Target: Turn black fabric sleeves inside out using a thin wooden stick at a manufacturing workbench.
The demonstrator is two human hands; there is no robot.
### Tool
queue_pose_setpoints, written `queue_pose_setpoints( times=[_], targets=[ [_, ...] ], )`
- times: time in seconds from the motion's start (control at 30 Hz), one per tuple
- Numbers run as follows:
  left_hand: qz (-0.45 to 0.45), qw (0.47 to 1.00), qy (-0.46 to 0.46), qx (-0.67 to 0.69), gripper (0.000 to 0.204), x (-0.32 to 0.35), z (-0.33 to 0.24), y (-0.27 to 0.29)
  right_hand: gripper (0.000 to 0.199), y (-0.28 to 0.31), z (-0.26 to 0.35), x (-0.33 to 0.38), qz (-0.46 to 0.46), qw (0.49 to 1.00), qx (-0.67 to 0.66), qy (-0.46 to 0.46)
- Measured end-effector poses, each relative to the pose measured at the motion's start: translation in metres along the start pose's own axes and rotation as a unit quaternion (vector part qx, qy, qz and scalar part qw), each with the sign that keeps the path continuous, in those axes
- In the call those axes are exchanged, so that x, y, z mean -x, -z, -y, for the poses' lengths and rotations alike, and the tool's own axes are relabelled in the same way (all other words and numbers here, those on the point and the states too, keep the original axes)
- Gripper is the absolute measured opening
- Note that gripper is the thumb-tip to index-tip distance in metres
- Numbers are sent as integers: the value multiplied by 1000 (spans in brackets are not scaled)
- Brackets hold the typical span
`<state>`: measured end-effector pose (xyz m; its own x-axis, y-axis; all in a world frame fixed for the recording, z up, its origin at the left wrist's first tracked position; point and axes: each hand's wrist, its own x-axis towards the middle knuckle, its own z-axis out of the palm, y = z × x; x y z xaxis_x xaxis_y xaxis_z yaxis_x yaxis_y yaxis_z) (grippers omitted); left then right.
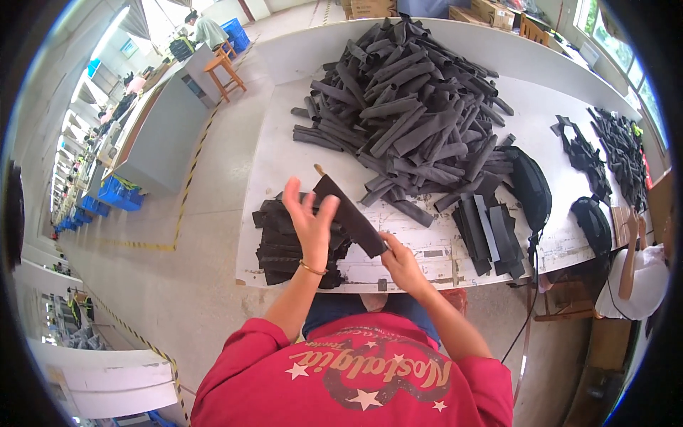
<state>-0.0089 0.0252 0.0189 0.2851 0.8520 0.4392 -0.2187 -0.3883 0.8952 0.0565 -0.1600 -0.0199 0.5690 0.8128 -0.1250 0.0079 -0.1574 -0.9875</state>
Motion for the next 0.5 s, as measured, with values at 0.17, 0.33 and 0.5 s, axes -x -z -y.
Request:
queue_pose_setpoints(
  times=[0.17,0.33,0.5],
  targets=[
    [95,772,444,445,25,23,14,-10,35,-29,-15,7,-57,995,69,46],
    [74,785,438,432,23,19,7,-18,18,-49,-23,31,-98,993,66,25],
    [53,825,426,367,22,5,16,-13,18,-41,-35,67,-32,997,44,-46]
  ],
)
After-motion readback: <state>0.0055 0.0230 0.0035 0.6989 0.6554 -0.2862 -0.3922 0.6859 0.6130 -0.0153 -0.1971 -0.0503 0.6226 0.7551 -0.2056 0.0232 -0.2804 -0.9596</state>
